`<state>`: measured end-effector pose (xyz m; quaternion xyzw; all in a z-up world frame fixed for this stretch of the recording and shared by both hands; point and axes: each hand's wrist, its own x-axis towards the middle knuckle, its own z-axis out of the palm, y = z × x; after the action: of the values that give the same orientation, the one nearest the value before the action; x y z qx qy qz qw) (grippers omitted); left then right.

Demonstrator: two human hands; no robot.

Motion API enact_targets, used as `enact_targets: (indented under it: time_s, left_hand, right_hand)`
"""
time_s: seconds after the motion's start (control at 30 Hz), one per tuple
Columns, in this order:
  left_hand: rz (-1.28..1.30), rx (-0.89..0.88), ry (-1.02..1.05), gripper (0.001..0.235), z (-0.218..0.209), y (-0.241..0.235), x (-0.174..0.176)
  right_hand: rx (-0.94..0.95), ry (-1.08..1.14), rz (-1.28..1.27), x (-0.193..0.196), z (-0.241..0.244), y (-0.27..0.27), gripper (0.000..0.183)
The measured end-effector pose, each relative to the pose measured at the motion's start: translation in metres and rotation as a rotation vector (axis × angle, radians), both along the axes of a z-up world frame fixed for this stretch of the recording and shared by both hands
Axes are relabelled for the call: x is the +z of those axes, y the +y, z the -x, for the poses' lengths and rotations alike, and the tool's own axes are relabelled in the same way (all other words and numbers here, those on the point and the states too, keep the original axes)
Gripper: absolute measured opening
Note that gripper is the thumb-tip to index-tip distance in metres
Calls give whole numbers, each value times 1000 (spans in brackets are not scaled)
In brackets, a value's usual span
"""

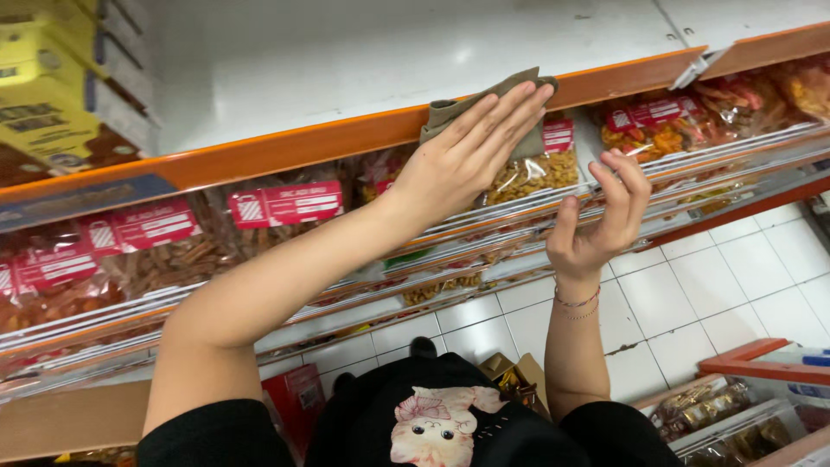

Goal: The person sprays a cleaning solution onto a shelf in a grocery store aisle and wipes it down with a cloth. They then use a barcode scanner to scan several milk cartons and yogurt drink boxes from a cardboard box and place them onto the shelf.

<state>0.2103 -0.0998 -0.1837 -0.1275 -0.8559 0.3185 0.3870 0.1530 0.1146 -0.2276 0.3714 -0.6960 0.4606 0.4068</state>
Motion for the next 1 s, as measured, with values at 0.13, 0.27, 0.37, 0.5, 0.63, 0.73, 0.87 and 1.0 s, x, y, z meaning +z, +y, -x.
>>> enact_targets:
  time_s: [0.13,0.27,0.37,0.5,0.63,0.73,0.87,1.0]
  left_hand:
    - [2,-24,14,55,52,40,-6]
    - [-39,-61,17,59,105,82,-16]
    - [-66,-129,-14,58,143,112,-15]
    - [-48,-181,-35,58,145,106,-14]
    - [-1,-120,3,54,96,67,-12]
    - [9,-5,82,47,44,26,-11]
    - [-5,211,247,48,-23,-25,-16]
    - [-238,301,267,55,-61,-45,-30]
  right_hand:
    - [-18,-54,17,-9,24,28,33]
    - [-49,-60,24,-16,38,49,33]
    - [-61,-68,34,-18,43,59,33]
    - [-28,-92,37,-19,44,58,32]
    - [46,-95,9,-18,46,45,34]
    - [107,-74,2,-14,52,33,35]
    - [148,-52,13,-9,59,24,35]
    - [210,-71,60,-6,69,23,35]
